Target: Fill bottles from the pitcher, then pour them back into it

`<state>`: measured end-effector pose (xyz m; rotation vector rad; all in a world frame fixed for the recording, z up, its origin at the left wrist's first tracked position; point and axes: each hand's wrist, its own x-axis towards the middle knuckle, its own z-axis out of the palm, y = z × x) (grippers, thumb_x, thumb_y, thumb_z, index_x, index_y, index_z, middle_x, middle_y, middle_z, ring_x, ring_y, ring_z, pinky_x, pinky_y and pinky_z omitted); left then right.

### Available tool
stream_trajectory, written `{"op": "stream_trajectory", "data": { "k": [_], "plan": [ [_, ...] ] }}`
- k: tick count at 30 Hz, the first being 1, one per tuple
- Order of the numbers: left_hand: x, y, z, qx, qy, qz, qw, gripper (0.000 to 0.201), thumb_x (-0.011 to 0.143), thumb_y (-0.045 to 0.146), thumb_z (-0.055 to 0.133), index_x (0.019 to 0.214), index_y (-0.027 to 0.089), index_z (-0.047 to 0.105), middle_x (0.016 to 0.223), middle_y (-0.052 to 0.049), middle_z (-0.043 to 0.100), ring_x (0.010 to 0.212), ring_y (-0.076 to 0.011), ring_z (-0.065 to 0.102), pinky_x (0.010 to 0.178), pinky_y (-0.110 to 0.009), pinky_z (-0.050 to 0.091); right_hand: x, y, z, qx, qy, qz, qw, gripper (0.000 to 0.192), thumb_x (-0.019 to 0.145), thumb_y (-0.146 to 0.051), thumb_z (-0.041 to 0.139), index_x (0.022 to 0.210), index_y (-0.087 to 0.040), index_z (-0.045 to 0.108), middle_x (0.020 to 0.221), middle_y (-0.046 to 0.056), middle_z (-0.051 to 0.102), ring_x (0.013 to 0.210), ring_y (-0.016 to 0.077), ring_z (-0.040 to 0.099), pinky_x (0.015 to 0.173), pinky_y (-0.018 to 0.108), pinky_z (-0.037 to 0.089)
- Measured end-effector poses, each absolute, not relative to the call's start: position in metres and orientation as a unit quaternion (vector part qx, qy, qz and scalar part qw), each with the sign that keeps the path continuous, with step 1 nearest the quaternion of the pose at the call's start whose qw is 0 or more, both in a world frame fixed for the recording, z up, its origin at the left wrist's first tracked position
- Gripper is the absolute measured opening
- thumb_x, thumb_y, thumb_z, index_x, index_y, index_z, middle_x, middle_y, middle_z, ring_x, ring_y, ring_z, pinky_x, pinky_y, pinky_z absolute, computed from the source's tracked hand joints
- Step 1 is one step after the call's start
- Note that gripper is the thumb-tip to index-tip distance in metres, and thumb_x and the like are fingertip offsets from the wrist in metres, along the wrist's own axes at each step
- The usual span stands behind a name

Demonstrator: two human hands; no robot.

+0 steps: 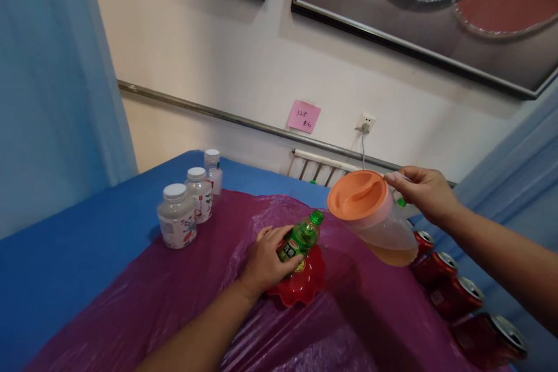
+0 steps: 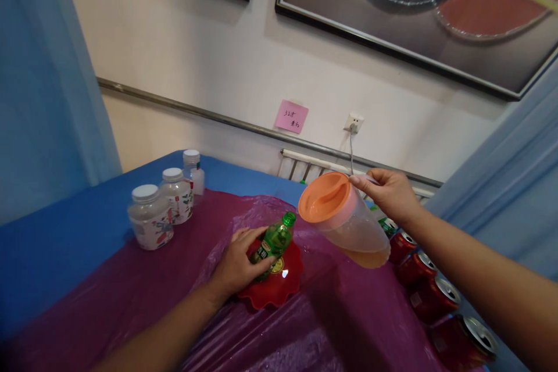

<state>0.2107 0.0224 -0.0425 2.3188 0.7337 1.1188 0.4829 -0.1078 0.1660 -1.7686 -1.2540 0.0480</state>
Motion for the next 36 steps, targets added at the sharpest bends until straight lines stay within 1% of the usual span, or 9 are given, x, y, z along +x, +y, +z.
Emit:
{"op": "stream_trajectory", "data": {
  "k": [2,5,8,13,20,27,36],
  "plan": [
    [0.210,0.022,-0.043,0.842,0.268,0.408,0.229,0.055,0.071,0.032,0.078,0.124,0.025,0.063,0.119,-0.005,0.074,0.111,-0.0278,0.066,0.110,-0.049,0.040,0.480,-0.107,0.169,-0.723,-0.515,0.020,0.460,0.060,0.059,-0.078,0.076,0.054,-0.021,0.058,0.045,-0.004,0.040,0.046,0.0099,0.036,0.044,0.025,0.027],
    [0.210,0.022,-0.043,0.840,0.268,0.411,0.230,0.056,0.071,0.033,0.078,0.124,0.026,0.063,0.119,-0.005,0.074,0.112,-0.0278,0.066,0.109,-0.049,0.041,0.478,-0.105,0.171,-0.727,-0.524,0.017,0.444,0.061,0.059,-0.078,0.076,0.053,-0.021,0.055,0.046,-0.004,0.040,0.047,0.0099,0.035,0.044,0.025,0.027],
    [0.211,0.022,-0.044,0.841,0.266,0.410,0.231,0.057,0.071,0.033,0.079,0.125,0.025,0.063,0.119,-0.005,0.074,0.112,-0.0278,0.066,0.109,-0.049,0.041,0.478,-0.102,0.172,-0.730,-0.534,0.014,0.426,0.062,0.060,-0.078,0.075,0.052,-0.021,0.053,0.048,-0.004,0.040,0.047,0.0099,0.034,0.044,0.025,0.026],
    [0.210,0.021,-0.044,0.841,0.266,0.406,0.236,0.058,0.069,0.032,0.080,0.125,0.023,0.063,0.119,-0.006,0.074,0.112,-0.0286,0.066,0.110,-0.050,0.040,0.481,-0.098,0.174,-0.736,-0.542,0.017,0.406,0.059,0.064,-0.076,0.074,0.054,-0.021,0.053,0.050,-0.004,0.040,0.048,0.0103,0.034,0.045,0.026,0.026],
    [0.211,0.022,-0.046,0.839,0.257,0.411,0.249,0.059,0.069,0.031,0.081,0.124,0.024,0.062,0.121,-0.006,0.073,0.113,-0.0284,0.066,0.111,-0.052,0.038,0.481,-0.096,0.177,-0.736,-0.548,0.028,0.397,0.057,0.065,-0.074,0.074,0.055,-0.022,0.054,0.052,-0.004,0.041,0.049,0.0108,0.036,0.044,0.026,0.028],
    [0.211,0.021,-0.045,0.838,0.255,0.409,0.255,0.058,0.070,0.033,0.080,0.124,0.024,0.062,0.120,-0.005,0.074,0.113,-0.0280,0.066,0.112,-0.051,0.038,0.475,-0.095,0.182,-0.742,-0.546,0.016,0.389,0.062,0.061,-0.079,0.074,0.053,-0.021,0.052,0.049,-0.004,0.037,0.046,0.0099,0.034,0.041,0.025,0.027],
    [0.211,0.021,-0.044,0.839,0.256,0.402,0.261,0.057,0.070,0.033,0.080,0.124,0.025,0.062,0.120,-0.005,0.073,0.113,-0.0277,0.065,0.111,-0.051,0.037,0.480,-0.096,0.185,-0.740,-0.552,0.014,0.384,0.059,0.064,-0.076,0.074,0.055,-0.021,0.055,0.052,-0.002,0.046,0.049,0.0110,0.039,0.044,0.026,0.030]
  ]
}}
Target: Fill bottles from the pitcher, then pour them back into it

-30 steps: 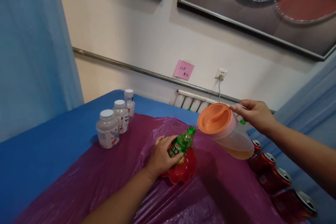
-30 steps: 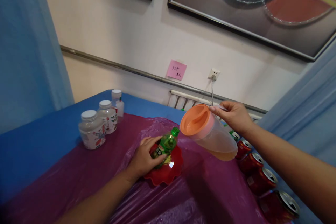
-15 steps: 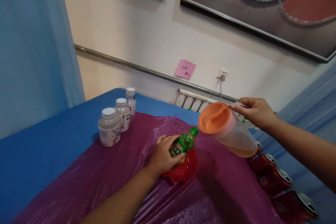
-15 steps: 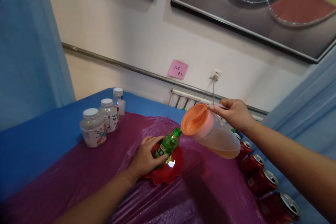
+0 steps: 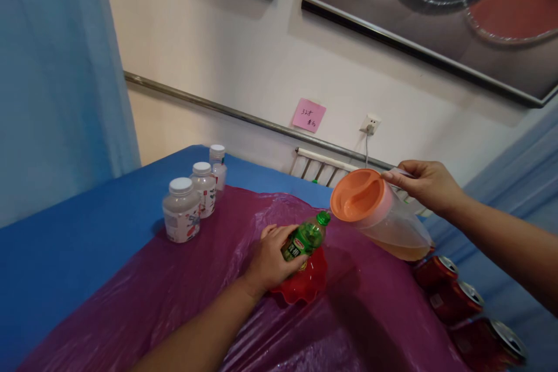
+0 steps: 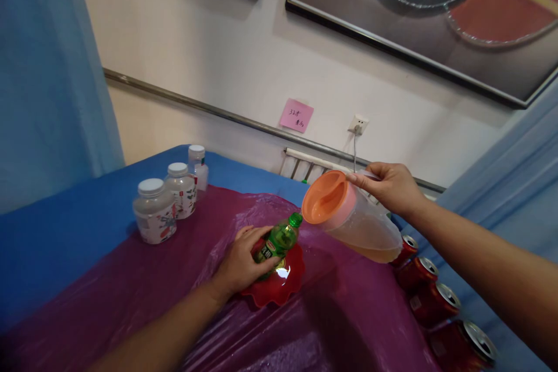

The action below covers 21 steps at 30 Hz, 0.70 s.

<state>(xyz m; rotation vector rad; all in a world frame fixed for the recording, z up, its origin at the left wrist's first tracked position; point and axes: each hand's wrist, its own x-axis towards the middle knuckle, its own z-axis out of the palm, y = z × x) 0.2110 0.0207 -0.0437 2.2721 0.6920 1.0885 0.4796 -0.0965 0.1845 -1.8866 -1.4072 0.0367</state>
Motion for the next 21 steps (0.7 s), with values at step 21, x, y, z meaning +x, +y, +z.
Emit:
{"op": "stream_trajectory", "data": {
  "k": [21],
  "plan": [
    [0.2103,0.0188,-0.0407,0.837,0.259,0.403,0.262,0.057,0.068,0.030,0.081,0.122,0.024,0.064,0.118,-0.005,0.074,0.112,-0.0283,0.065,0.110,-0.050,0.040,0.4712,-0.0998,0.1937,-0.742,-0.563,-0.015,0.363,0.063,0.063,-0.080,0.071,0.054,-0.021,0.051,0.052,-0.004,0.035,0.050,0.0100,0.032,0.044,0.026,0.025]
  ]
}}
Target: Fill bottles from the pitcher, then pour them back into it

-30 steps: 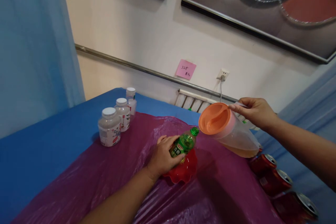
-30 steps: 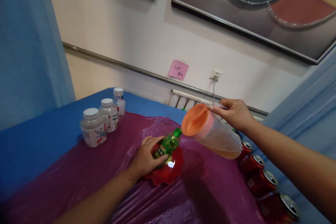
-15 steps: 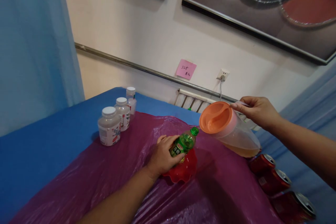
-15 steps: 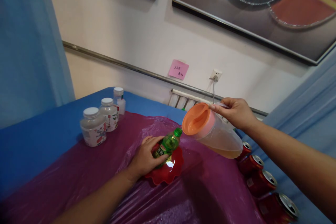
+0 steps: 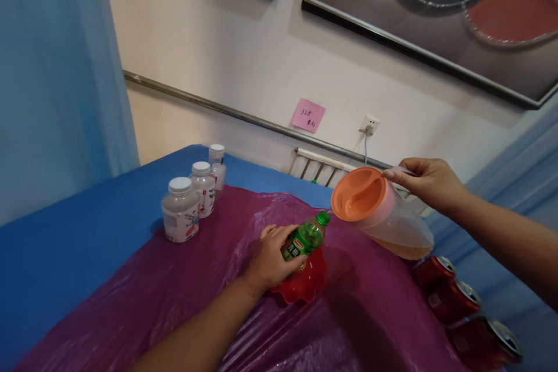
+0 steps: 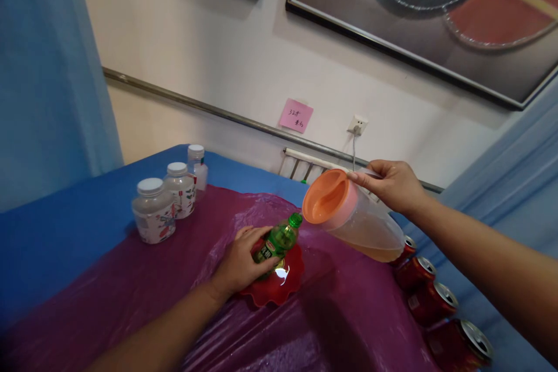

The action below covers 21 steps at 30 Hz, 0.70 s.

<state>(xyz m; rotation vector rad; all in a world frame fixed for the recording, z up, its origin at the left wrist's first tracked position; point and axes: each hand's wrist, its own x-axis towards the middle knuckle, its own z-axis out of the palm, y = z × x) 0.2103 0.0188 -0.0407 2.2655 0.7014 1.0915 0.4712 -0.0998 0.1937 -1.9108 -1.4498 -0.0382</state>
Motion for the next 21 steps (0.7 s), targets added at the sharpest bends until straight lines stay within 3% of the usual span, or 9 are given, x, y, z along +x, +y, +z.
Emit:
{"op": "stream_trajectory", "data": {
  "k": [21],
  "plan": [
    [0.2108,0.0190,-0.0415,0.837,0.257,0.403,0.265,0.056,0.069,0.033,0.079,0.123,0.027,0.063,0.119,-0.004,0.074,0.112,-0.0289,0.066,0.110,-0.052,0.039,0.4713,-0.1028,0.1992,-0.745,-0.554,-0.011,0.372,0.067,0.059,-0.084,0.072,0.052,-0.021,0.050,0.050,-0.005,0.034,0.047,0.0084,0.030,0.041,0.024,0.024]
  ]
}}
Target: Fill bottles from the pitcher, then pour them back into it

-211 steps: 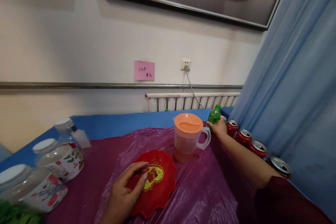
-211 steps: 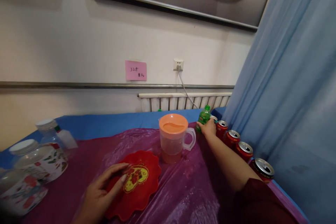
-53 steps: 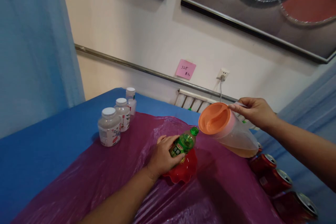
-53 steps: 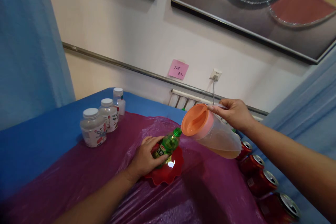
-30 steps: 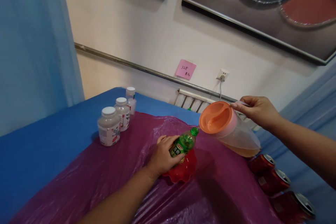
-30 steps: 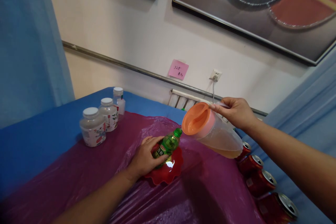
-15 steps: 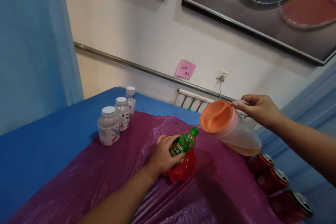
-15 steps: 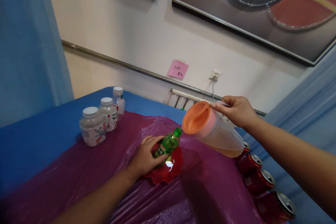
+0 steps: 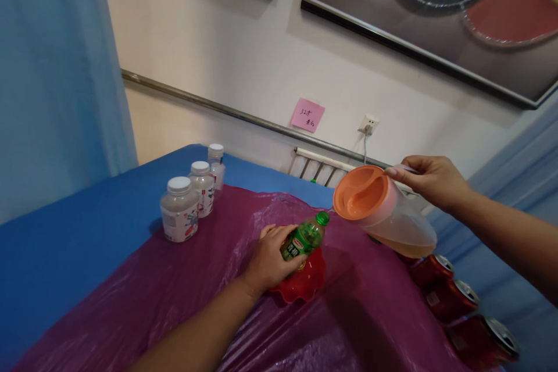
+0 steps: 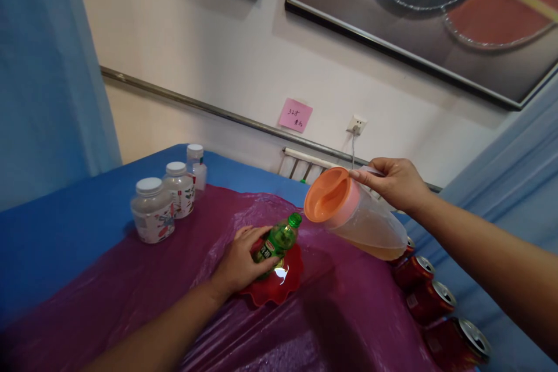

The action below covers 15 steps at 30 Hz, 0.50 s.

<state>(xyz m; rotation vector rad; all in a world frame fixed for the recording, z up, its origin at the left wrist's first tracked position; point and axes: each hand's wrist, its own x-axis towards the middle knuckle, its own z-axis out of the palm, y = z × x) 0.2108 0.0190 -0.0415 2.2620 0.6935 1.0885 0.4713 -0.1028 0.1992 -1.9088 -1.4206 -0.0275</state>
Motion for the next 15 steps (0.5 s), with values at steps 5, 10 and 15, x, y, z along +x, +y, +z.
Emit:
{"op": "stream_trajectory", "data": {
  "k": [5,10,15],
  "plan": [
    [0.2115,0.0193,-0.0430,0.837,0.259,0.402,0.266,0.058,0.069,0.033,0.080,0.124,0.027,0.063,0.119,-0.004,0.074,0.112,-0.0282,0.065,0.110,-0.051,0.039,0.4720,-0.1039,0.2018,-0.747,-0.553,-0.014,0.368,0.068,0.056,-0.084,0.073,0.051,-0.020,0.052,0.050,-0.005,0.035,0.048,0.0083,0.030,0.042,0.024,0.023],
    [0.2113,0.0191,-0.0433,0.836,0.262,0.401,0.266,0.057,0.068,0.033,0.079,0.123,0.027,0.064,0.119,-0.004,0.074,0.112,-0.0280,0.065,0.111,-0.051,0.039,0.4710,-0.1052,0.2043,-0.747,-0.555,-0.032,0.365,0.069,0.058,-0.085,0.070,0.050,-0.020,0.049,0.050,-0.005,0.034,0.047,0.0080,0.030,0.042,0.024,0.024],
    [0.2108,0.0189,-0.0418,0.838,0.261,0.401,0.264,0.057,0.068,0.033,0.080,0.122,0.027,0.064,0.118,-0.004,0.074,0.111,-0.0281,0.065,0.110,-0.051,0.039,0.4699,-0.1054,0.2047,-0.743,-0.559,-0.033,0.368,0.069,0.057,-0.085,0.071,0.049,-0.021,0.048,0.049,-0.005,0.033,0.046,0.0081,0.029,0.041,0.024,0.023]
  ]
}}
